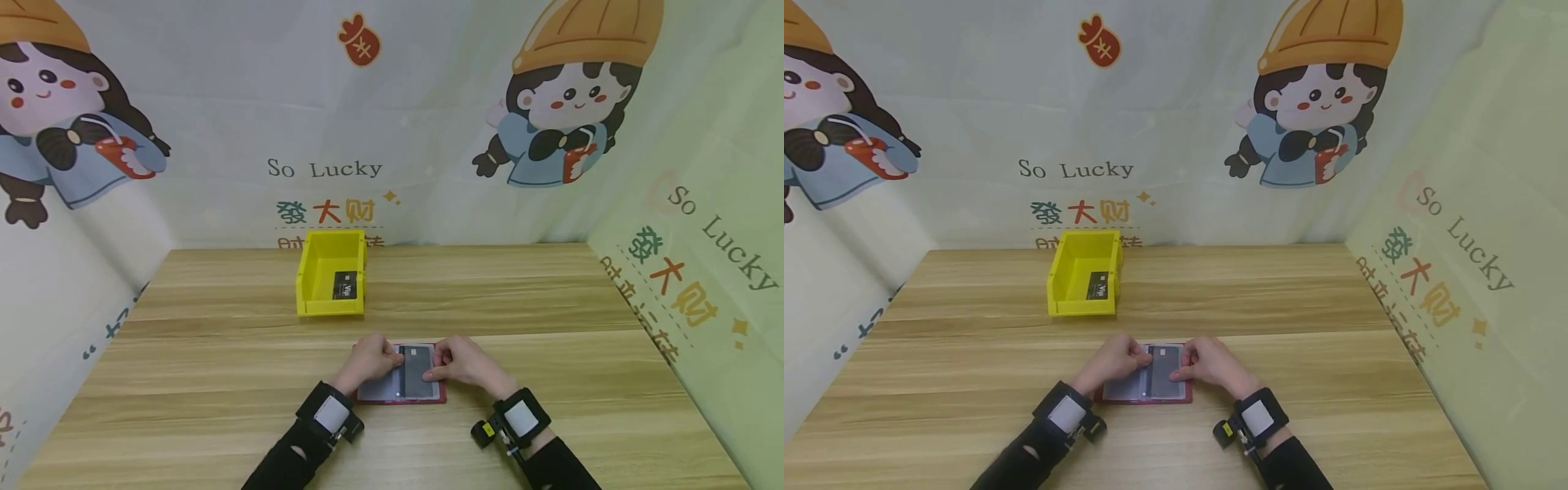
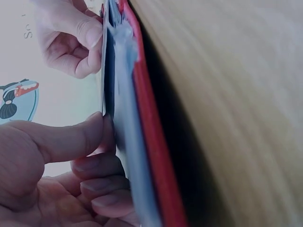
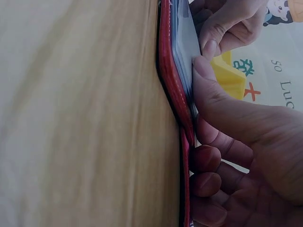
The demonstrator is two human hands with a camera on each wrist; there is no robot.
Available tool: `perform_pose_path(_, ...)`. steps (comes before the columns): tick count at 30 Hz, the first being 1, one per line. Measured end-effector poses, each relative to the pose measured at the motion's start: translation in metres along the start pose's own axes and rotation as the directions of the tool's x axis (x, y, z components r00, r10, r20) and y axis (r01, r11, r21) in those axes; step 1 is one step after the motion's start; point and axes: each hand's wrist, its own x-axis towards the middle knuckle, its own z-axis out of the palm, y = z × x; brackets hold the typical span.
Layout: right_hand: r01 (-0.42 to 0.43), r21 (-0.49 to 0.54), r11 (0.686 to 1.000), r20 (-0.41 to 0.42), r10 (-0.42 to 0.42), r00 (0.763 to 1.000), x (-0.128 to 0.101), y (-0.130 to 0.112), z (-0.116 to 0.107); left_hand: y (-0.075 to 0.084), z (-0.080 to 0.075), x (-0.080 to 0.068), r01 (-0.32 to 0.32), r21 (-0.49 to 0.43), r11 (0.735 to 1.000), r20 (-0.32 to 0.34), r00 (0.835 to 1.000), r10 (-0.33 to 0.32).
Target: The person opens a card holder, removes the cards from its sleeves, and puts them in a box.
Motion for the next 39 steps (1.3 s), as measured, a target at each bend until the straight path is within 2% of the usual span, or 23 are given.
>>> perform_pose_path(7, -0.019, 0.004, 1.000, 0.012, 0.019, 1.000, 0.001, -0.002, 0.000, -0.001, -0.005, 0.001, 0.009, 0.004, 1.000, 0.023, 1.000, -0.009)
perform_pose_path(12, -0.010, 0.015, 1.000, 0.017, 0.009, 1.000, 0.001, -0.002, 0.000, -0.001, -0.009, -0.001, 0.003, 0.021, 1.000, 0.012, 1.000, -0.003)
perform_pose_path(18, 0.008, 0.019, 1.000, 0.012, -0.009, 1.000, 0.001, 0.001, -0.001, -0.002, -0.006, -0.003, -0.016, 0.005, 1.000, 0.018, 1.000, 0.016)
perform_pose_path(22, 0.018, 0.018, 1.000, 0.009, -0.018, 1.000, 0.000, 0.001, -0.001, -0.003, -0.003, -0.002, -0.043, 0.013, 0.999, 0.001, 0.999, 0.043)
perform_pose_path(28, 0.002, 0.028, 1.000, 0.017, -0.003, 1.000, 0.000, 0.000, 0.000, -0.004, -0.004, -0.002, -0.035, 0.029, 0.999, 0.000, 0.999, 0.035)
perform_pose_path(33, 0.006, 0.021, 1.000, 0.008, -0.006, 1.000, 0.000, 0.000, 0.001, -0.005, -0.009, -0.004, -0.020, -0.008, 1.000, 0.006, 1.000, 0.020)
perform_pose_path(39, 0.017, 0.013, 1.000, 0.002, -0.017, 1.000, 0.001, 0.002, 0.002, -0.010, -0.013, -0.004, -0.015, -0.091, 0.996, -0.022, 1.000, 0.014)
